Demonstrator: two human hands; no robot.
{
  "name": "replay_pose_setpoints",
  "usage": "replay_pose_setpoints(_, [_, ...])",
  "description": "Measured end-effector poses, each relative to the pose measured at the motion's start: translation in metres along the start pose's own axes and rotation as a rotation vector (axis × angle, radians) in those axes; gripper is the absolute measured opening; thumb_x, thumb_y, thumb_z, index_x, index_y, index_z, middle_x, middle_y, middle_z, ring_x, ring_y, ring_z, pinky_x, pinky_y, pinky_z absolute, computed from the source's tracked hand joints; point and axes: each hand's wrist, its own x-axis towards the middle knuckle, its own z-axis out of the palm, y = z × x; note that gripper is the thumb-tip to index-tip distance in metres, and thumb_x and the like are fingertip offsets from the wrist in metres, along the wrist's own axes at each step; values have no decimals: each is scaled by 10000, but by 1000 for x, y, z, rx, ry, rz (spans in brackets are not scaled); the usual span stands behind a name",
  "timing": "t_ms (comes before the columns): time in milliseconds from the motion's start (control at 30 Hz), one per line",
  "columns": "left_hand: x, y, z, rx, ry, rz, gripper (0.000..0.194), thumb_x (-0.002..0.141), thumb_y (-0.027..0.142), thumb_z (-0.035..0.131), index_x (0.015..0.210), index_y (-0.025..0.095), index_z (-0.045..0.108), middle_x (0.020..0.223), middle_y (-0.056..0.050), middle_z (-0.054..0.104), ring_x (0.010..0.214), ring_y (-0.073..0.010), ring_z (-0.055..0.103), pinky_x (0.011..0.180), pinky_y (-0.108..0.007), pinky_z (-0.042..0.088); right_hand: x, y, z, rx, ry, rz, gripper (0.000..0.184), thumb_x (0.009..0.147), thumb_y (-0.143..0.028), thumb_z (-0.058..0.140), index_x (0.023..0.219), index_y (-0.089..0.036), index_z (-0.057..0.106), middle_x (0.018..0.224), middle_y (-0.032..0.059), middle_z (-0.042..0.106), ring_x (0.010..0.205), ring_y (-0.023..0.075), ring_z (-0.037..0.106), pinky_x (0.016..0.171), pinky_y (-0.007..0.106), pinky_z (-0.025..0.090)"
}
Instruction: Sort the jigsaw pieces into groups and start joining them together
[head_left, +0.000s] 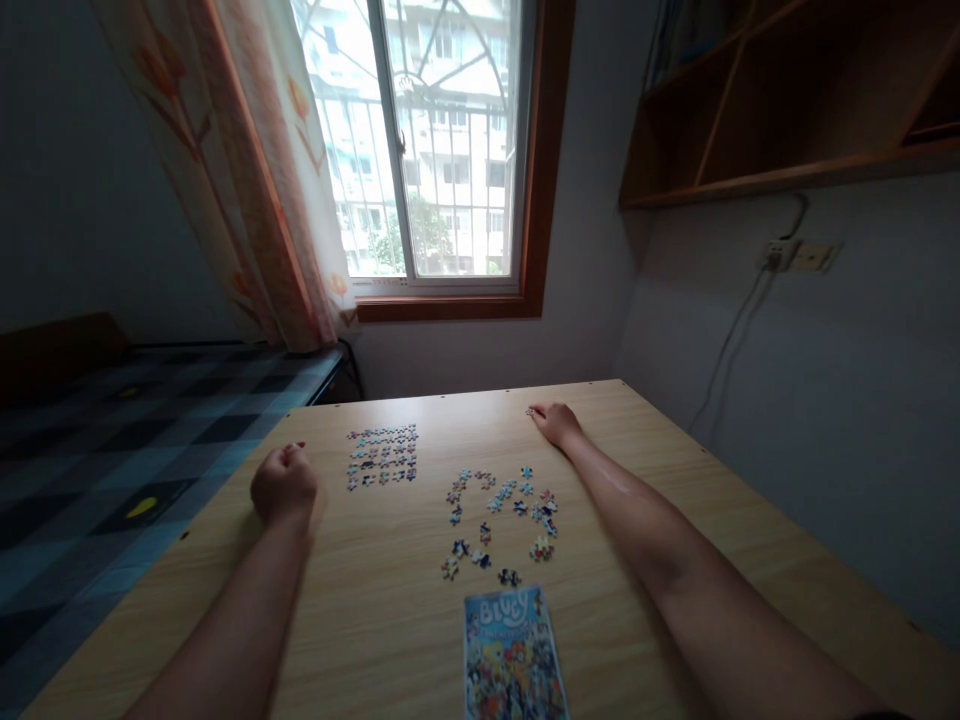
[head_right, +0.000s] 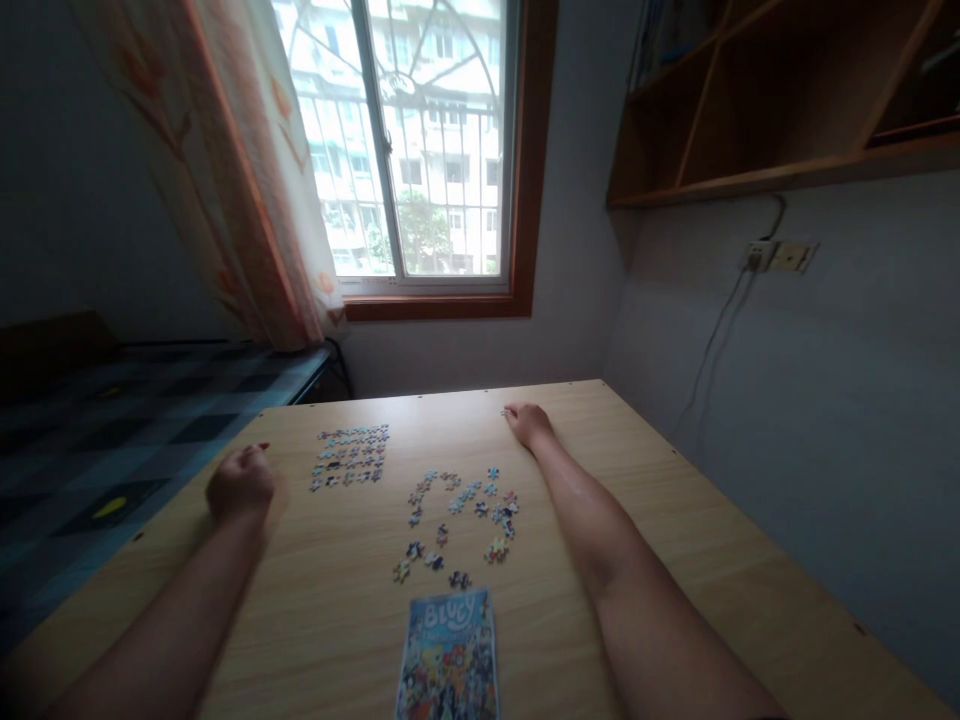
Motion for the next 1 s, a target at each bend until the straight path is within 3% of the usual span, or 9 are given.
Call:
replay_pose_setpoints(233, [1, -3, 1, -8, -10, -2, 447, 916, 341, 355, 1131, 169, 707, 1136, -140, 703, 1075, -332, 623, 901, -422, 476, -2, 0, 1, -4, -17, -36, 290, 945, -343, 533, 1122, -285, 755, 1163, 12, 743, 1076, 201, 688, 922, 249, 488])
replay_pose_setpoints(400, [1, -3, 1, -12, -16, 15, 427, 905, 321, 372, 1115, 174, 714, 1114, -133, 710, 1046, -314, 629, 872, -400, 478, -1, 1, 2, -19, 3, -77, 289, 953, -324, 516, 1094, -266, 762, 1145, 26, 750, 1058, 199, 685, 916, 250, 479])
replay_pose_setpoints(633, [-3, 1, -2, -21, -14, 3, 380, 902, 289, 418, 1096, 166, 721, 1123, -146, 711, 1046, -292, 633, 879, -372, 474, -7, -6, -2, -81, 77, -136, 291, 948, -280, 512, 1077, -195, 759, 1169, 95, 727, 1133, 224, 599, 1028, 316, 386])
replay_pose_setpoints(1000, [3, -7, 4, -55, -15, 10, 319, 879, 311, 496, 1072, 180, 714, 1055, -115, 725, 976, -276, 649, 815, -344, 482, -5, -8, -3, -95, 48, -174, 304, 967, -307, 486, 993, -223, 776, 1070, 67, 753, 1065, 197, 611, 980, 289, 383])
